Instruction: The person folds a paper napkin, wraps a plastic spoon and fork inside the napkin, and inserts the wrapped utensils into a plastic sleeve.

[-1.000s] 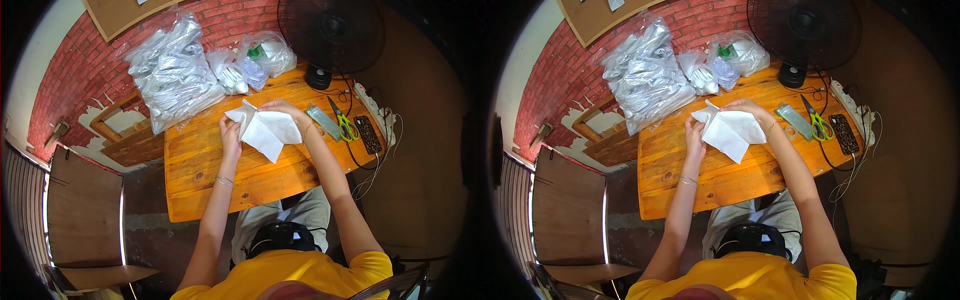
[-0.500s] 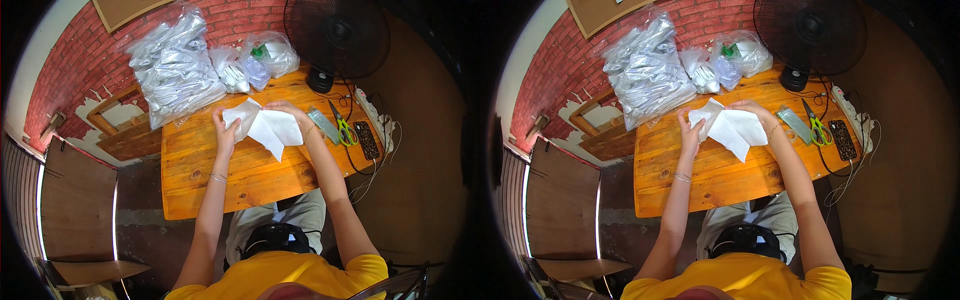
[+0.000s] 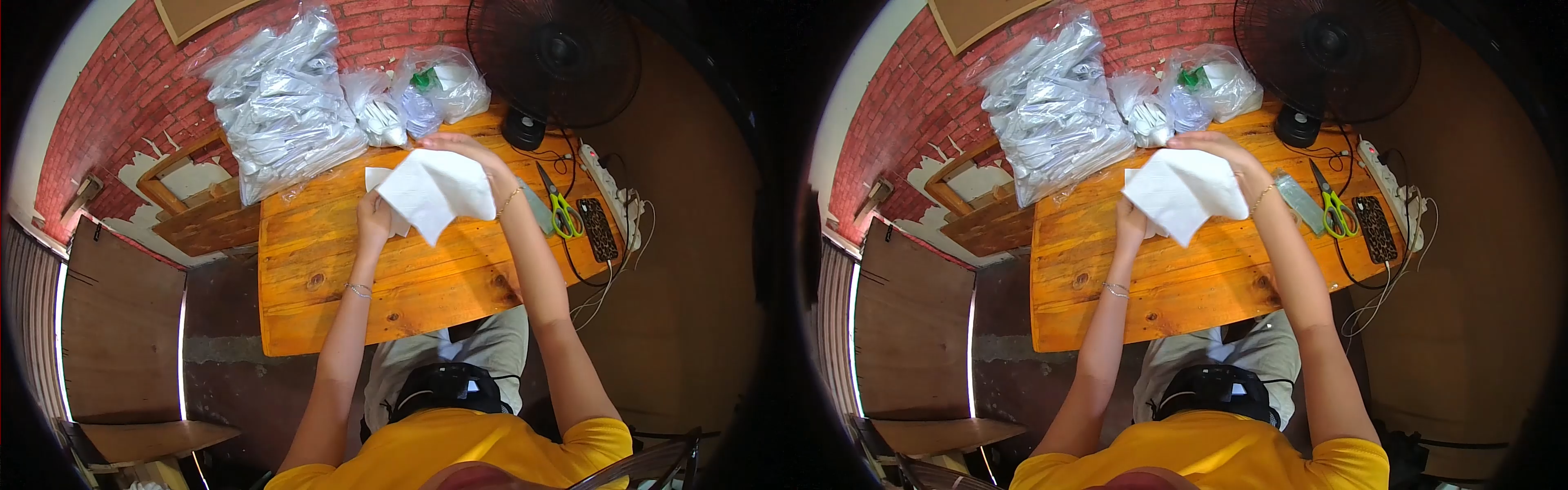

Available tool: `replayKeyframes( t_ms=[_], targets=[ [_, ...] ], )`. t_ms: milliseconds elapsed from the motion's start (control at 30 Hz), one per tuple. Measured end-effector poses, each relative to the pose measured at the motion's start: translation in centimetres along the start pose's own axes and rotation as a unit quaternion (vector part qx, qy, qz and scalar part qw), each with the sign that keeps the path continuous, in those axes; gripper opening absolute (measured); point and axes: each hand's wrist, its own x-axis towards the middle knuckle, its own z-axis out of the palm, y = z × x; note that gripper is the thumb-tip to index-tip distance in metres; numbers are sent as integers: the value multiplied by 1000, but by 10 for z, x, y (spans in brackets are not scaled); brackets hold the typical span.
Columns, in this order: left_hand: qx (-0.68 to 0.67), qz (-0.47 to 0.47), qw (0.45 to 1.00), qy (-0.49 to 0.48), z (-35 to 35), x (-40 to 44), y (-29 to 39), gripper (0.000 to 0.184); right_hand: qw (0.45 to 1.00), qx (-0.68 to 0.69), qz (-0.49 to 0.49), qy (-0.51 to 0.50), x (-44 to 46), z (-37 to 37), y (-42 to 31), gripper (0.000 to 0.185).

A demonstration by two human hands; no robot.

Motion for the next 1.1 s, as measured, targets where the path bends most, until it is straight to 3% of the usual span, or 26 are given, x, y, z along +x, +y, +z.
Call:
replayKeyframes(
  t_ms=[33,67,100,167,267,500,667,733,833,933,1033,1100],
  targets=[
    [-53,-33,998,-1,2,-3,5,23,1000,22,-9,-15,3,9,1,31],
    [-63,105,992,-28,-12,4,-48,34,998,45,-18,-29,7,16,2,30],
    [-173,50,982,-51,-11,0,-38,36,996,65,-35,-40,19,16,10,27],
    [-395,-29,910,-120,-10,-4,-13,40,997,69,-41,-8,31,21,26,27],
    [-491,-93,854,-145,-14,-6,16,46,996,22,-70,50,42,17,56,22],
    [-289,-212,932,-50,-12,-4,26,48,964,-167,-149,145,46,-4,75,18],
    [-167,-202,965,-20,-6,-3,26,36,955,-215,-140,148,46,-17,74,20],
    [-170,-202,964,-12,-8,-3,24,35,950,-234,-143,150,49,-22,78,29],
    [-189,-215,958,-4,-10,-1,27,34,973,-188,-45,124,37,-20,72,46],
    [-294,-251,921,-41,-17,2,20,37,999,-32,-21,35,24,-4,71,54],
    [-341,-264,901,-53,-16,2,20,34,994,-95,-61,1,22,-3,73,53],
    [-322,-257,910,-41,-18,3,8,31,979,-176,-49,-86,16,-3,61,54]
  ],
)
